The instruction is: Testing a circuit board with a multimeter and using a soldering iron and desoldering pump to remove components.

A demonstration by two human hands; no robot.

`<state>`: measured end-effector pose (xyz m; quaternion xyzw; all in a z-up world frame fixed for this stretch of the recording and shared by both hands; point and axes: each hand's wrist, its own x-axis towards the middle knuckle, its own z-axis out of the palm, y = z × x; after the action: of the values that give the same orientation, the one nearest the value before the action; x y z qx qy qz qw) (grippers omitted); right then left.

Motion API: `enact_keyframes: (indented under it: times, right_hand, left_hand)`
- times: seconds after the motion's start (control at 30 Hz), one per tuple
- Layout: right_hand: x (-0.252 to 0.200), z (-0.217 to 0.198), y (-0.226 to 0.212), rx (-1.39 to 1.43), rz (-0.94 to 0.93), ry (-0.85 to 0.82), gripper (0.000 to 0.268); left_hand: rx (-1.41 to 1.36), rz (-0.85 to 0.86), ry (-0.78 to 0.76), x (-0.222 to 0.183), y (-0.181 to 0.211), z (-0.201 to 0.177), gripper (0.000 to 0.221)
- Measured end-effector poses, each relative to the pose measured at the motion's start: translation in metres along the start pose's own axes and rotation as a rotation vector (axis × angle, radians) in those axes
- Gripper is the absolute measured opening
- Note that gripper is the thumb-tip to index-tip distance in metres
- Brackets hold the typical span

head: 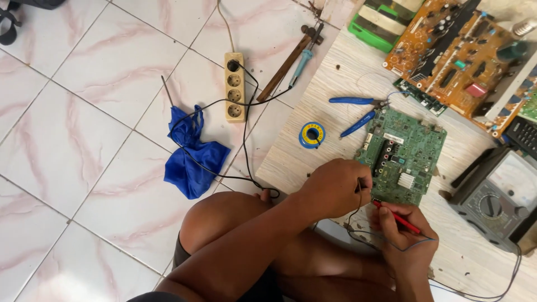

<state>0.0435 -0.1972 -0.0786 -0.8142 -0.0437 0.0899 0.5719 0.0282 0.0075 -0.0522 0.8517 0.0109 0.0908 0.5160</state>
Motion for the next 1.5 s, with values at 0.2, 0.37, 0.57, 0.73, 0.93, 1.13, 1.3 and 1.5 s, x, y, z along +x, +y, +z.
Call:
enact_keyframes:
  times: [0.2, 0.37, 0.57, 0.73, 0.93, 1.13, 1.3, 1.5]
  right_hand:
    - [0.000, -0.001, 0.001, -0.031, 0.004, 0.010, 0.009]
    - [-0.001, 0.001, 0.004, -0.004, 0.006, 0.030, 0.010]
    - [0.002, -0.001, 0.010, 0.034, 0.002, 0.015, 0.011]
    - [0.007, -0.002, 0.036, -0.004, -0.017, 0.045, 0.012]
    - [0.026, -0.009, 0.083, -0.161, -0.073, 0.080, 0.013]
    - [0.114, -0.041, 0.203, 0.046, -0.222, -0.421, 0.024]
    - [0.105, -0.020, 0.224, -0.007, -0.421, 0.081, 0.012]
    - [0.082, -0.022, 0.176, 0.020, -0.216, 0.131, 0.007]
  left_hand:
    - [0.006, -0.002, -0.001, -0.001, 0.001, 0.000, 0.007]
    - [-0.028, 0.017, 0.007, -0.001, 0.000, -0.001, 0.007]
    - [0.005, 0.077, 0.046, 0.000, 0.000, 0.000, 0.007]
    - [0.014, -0.010, -0.029, 0.001, 0.000, -0.001, 0.010]
    - [-0.010, 0.019, -0.005, -0.001, -0.005, 0.005, 0.009]
    - [0.009, -0.017, -0.033, 0.003, -0.018, 0.016, 0.008]
    - [0.022, -0.055, -0.095, 0.004, -0.016, 0.012, 0.011]
    - [0.026, 0.031, -0.040, -0.001, -0.029, 0.021, 0.010]
